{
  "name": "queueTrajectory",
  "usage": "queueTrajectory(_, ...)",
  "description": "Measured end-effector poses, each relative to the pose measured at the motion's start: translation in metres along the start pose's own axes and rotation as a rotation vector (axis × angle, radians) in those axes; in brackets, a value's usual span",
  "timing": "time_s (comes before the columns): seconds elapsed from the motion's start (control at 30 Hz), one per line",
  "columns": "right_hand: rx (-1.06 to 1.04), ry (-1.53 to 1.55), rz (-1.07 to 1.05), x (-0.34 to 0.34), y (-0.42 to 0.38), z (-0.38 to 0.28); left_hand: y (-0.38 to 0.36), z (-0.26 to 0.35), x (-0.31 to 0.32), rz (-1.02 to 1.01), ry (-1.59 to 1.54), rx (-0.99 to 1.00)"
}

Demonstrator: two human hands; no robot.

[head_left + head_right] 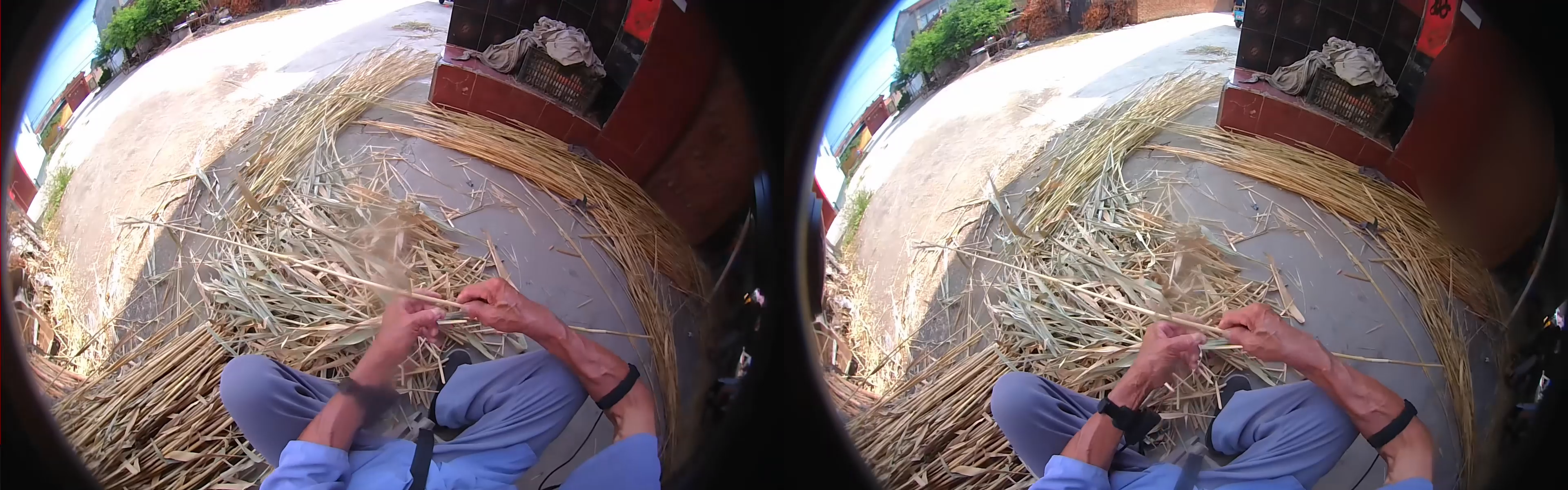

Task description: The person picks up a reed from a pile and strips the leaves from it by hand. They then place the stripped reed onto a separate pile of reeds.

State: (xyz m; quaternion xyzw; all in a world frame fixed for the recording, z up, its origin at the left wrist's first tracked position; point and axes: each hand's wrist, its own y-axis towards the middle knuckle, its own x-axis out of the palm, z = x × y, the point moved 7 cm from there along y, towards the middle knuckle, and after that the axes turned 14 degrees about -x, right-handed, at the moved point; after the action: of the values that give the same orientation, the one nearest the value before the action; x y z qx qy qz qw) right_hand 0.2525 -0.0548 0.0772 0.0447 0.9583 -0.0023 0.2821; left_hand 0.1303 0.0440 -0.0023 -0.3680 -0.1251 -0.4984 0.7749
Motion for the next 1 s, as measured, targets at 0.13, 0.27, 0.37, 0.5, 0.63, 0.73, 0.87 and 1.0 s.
queueTrajectory(0.13, 0.173, 0.178, -0.077, -0.005, -0.016, 0.020, -0.009, 0.026, -0.035, 0.111, -0.190, 0.041)
queueTrajectory(0.27, 0.202, 0.240, -0.086, 0.003, -0.022, 0.034, -0.001, 0.020, -0.031, 0.099, -0.108, 0.089)
queueTrajectory(0.37, 0.172, 0.255, -0.045, 0.008, -0.014, 0.020, -0.002, 0.023, -0.012, 0.110, -0.025, 0.081)
queueTrajectory(0.5, 0.042, 0.181, 0.081, 0.001, 0.003, -0.015, -0.015, 0.049, 0.019, 0.099, 0.046, 0.076)
queueTrajectory(0.63, -0.150, -0.089, 0.177, -0.023, 0.016, -0.053, -0.015, 0.082, 0.039, 0.079, 0.076, 0.126)
queueTrajectory(0.73, -0.208, -0.194, 0.223, -0.040, 0.019, -0.065, -0.008, 0.095, 0.049, 0.071, 0.103, 0.122)
queueTrajectory(0.87, -0.180, -0.220, 0.331, -0.050, 0.000, -0.058, 0.013, 0.086, 0.064, 0.043, 0.163, 0.143)
queueTrajectory(1.0, -0.192, -0.342, 0.385, -0.042, -0.013, -0.047, 0.022, 0.065, 0.065, 0.057, 0.132, 0.131)
